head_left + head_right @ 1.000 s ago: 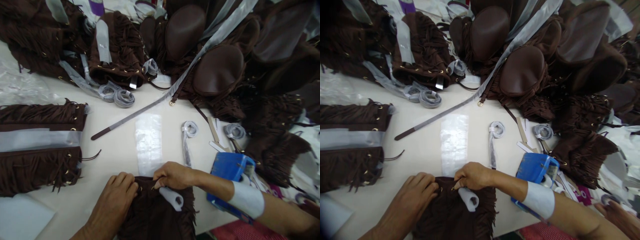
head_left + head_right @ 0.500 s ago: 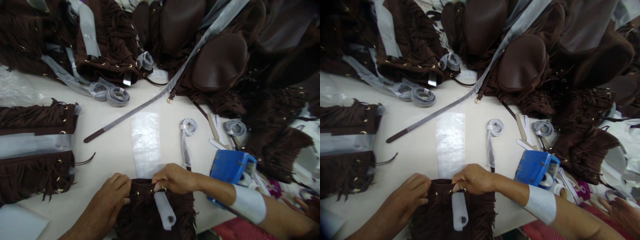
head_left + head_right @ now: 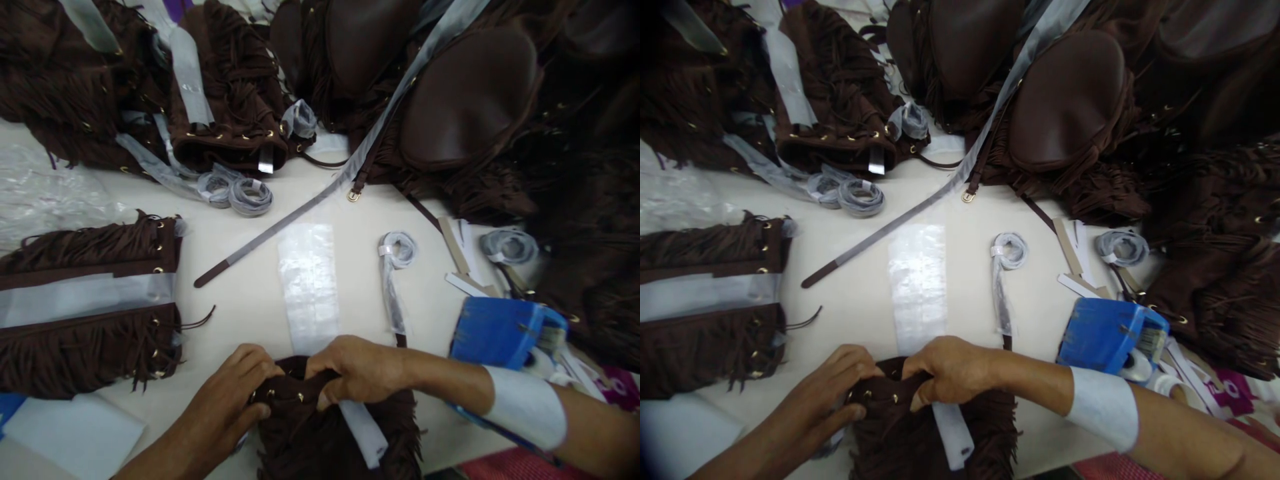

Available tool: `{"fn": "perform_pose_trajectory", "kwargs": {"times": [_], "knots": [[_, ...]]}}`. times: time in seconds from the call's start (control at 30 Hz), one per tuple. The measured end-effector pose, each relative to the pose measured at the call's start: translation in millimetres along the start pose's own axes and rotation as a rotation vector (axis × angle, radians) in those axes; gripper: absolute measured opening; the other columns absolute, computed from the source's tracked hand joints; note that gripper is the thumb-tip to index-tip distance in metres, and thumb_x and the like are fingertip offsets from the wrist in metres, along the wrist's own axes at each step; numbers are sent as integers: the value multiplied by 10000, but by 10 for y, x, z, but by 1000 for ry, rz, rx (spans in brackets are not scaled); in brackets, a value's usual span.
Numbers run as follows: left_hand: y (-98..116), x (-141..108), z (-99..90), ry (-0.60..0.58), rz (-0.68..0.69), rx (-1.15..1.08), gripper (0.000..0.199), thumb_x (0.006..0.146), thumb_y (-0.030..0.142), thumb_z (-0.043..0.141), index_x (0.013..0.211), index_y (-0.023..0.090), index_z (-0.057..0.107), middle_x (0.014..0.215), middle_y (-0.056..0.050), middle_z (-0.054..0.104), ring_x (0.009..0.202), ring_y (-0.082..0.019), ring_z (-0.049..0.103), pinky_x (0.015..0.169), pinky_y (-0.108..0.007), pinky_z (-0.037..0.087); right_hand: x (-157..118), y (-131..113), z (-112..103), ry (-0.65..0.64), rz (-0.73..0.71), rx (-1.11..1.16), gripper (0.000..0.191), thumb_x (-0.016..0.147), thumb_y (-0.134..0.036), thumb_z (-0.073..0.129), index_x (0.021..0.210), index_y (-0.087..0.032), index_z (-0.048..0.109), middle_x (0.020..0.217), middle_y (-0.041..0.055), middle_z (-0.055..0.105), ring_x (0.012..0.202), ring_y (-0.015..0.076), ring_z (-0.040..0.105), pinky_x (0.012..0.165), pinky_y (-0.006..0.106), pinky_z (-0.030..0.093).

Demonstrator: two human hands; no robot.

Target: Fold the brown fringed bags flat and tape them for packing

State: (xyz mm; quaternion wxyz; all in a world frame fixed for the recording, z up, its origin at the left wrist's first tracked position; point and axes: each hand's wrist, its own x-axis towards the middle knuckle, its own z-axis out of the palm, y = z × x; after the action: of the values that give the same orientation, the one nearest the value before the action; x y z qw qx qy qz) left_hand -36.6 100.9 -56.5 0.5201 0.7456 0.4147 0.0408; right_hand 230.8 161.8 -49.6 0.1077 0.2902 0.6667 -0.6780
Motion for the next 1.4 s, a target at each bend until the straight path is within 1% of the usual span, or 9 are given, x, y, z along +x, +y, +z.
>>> {"fn": "perform_pose_trajectory", "kwargs": {"times": [0.1,0.2,0.37,0.6,0.8,0.93,1.17,1.27,1.4], "knots": [[67,57,-58,-84,-11,-96,150,954,339,471,982,242,581,1105,-54,594,1108,-204,519,936,-312,471,-15,44,10,5,-65,37,233,839,-274,690,1062,-208,703,866,-19,702,800,136,635,696,190,421],[-8,46,-74,-100,-65,-91,165,938,365,483,1006,261,591,1223,-50,554,1102,-193,544,927,-292,482,-125,68,-53,16,-65,25,245,905,-281,608,1120,-194,688,893,6,705,816,139,640,729,201,433],[-201,61,-50,-97,-69,-36,199,892,381,544,1048,284,619,1264,-51,563,1164,-217,547,937,-290,494,-482,92,-180,56,0,-74,446,890,-290,621,1324,-213,547,1172,75,668,1052,201,622,866,262,448],[-195,151,-11,-98,-67,-68,243,876,477,563,977,272,644,1174,-48,596,1110,-207,573,896,-252,499,-602,170,-55,94,187,-225,253,797,-83,590,1019,-191,646,930,26,728,898,178,675,748,219,450],[-206,180,39,-15,-52,-10,263,893,490,536,865,253,647,1069,-27,611,1009,-183,585,837,-233,489,-629,227,-103,45,189,-246,299,790,-52,565,1034,-204,647,905,14,741,861,166,692,699,203,445],[-247,205,21,-8,93,79,224,892,451,563,839,252,652,959,-20,651,993,-189,583,834,-235,485,-614,285,-91,41,144,-255,259,779,-43,566,967,-204,643,897,2,739,846,159,689,692,203,437],[-248,165,67,109,216,215,172,894,464,566,923,316,648,968,26,710,1045,-189,581,857,-236,479,-852,295,-73,72,176,-307,305,810,-302,693,1088,-207,612,936,40,716,845,205,673,680,249,436],[-279,138,147,75,335,252,119,885,422,594,961,345,645,997,59,729,1033,-178,587,838,-220,481,-979,266,-39,29,130,-504,154,830,-202,626,981,-179,607,848,52,705,768,203,656,807,317,440],[-372,91,208,66,231,286,130,881,287,552,968,337,634,941,51,730,1082,-219,567,852,-278,472,-1036,268,-10,13,2,-518,89,913,-225,540,967,-185,600,837,39,713,771,182,657,1053,392,318]]}}
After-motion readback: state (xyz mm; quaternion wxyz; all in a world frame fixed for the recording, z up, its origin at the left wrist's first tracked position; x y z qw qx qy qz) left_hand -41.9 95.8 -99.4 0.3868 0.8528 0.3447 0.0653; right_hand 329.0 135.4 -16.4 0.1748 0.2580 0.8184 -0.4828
